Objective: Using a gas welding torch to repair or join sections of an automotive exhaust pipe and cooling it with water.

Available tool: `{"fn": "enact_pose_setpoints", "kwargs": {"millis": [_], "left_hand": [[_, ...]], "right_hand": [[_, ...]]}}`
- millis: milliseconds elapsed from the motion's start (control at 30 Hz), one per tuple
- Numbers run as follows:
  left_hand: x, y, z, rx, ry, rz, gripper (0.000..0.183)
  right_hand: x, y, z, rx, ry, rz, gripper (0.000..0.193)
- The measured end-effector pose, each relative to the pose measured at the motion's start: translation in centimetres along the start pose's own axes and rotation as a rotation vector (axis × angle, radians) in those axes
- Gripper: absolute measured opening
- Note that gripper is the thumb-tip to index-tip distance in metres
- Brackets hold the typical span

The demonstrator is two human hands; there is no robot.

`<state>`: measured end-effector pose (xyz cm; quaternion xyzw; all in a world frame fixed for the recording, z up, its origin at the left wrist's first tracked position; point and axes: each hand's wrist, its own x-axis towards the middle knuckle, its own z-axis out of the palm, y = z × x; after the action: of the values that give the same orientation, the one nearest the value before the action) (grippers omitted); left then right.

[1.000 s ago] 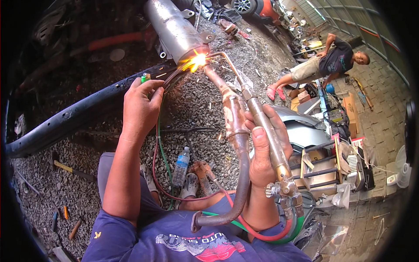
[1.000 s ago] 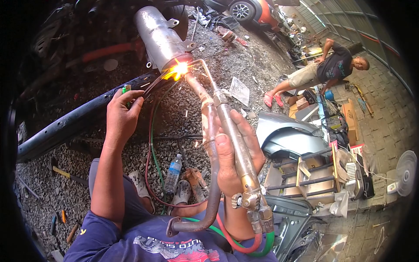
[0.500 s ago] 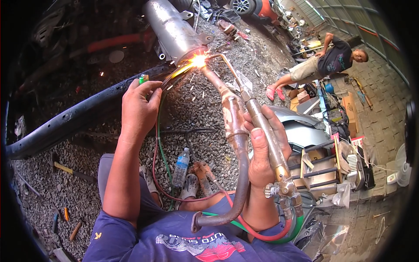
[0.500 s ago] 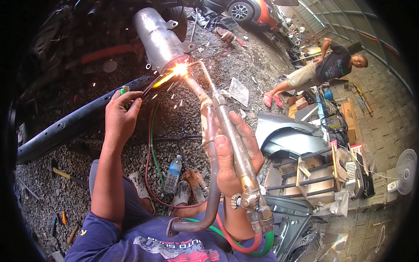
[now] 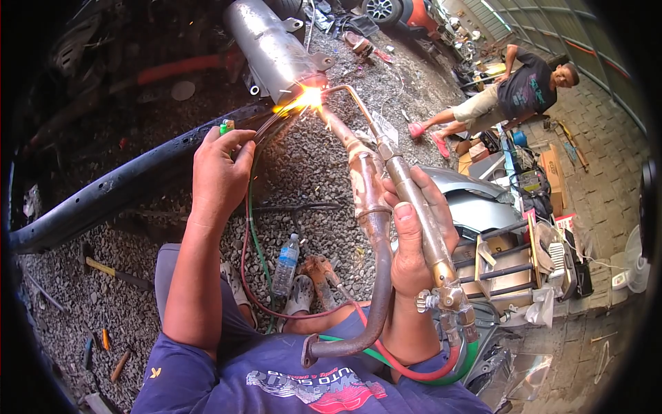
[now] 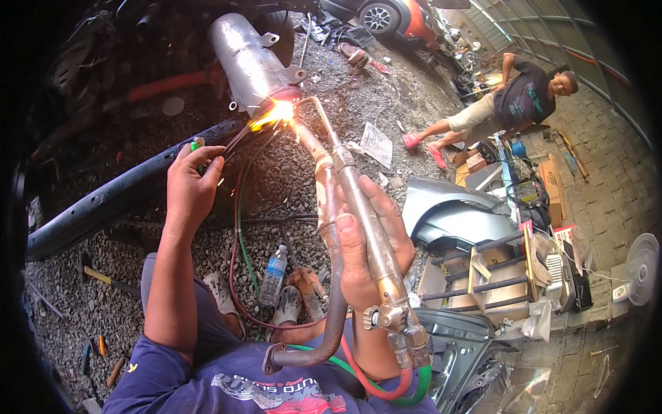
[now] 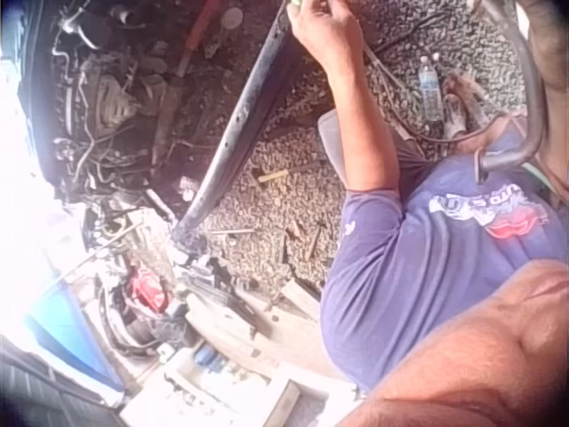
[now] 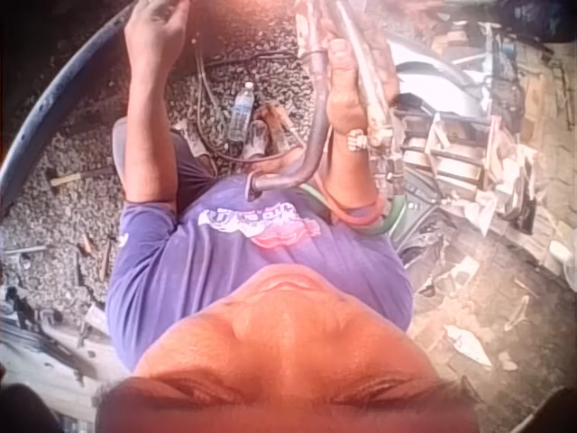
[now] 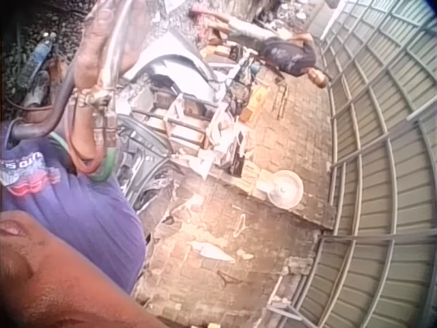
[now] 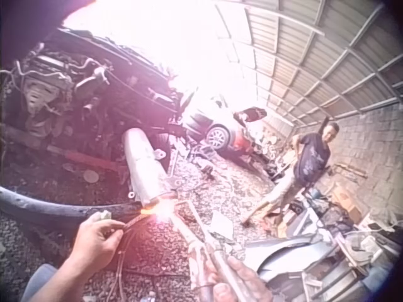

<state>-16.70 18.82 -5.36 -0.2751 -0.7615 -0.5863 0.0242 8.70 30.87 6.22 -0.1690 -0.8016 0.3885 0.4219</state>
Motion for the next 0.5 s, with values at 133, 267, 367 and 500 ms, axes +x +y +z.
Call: {"fn": "enact_pose_setpoints", "kwargs": {"millis": [133,267,367,500], "left_hand": [[-0.04,0.05,-0.2,0.011,0.013,0.013,0.022],[-0.06,0.29,-0.25,-0.008,0.001,0.002,0.022],[-0.08,0.08,-0.13,0.007,-0.008,-0.01,0.022],[-0.03,0.01,-0.13,0.006,0.021,0.031,0.021]], "right_hand": [[-0.03,0.19,-0.15,0.001,-0.013,-0.005,0.054],[-0.08,-0.11,0.05,0.02,-0.004,0.009,0.054],[-0.12,-0.19,0.19,0.036,0.003,0.028,0.055],[-0.13,-0.18,0.23,0.045,0.013,0.03,0.055]]}}
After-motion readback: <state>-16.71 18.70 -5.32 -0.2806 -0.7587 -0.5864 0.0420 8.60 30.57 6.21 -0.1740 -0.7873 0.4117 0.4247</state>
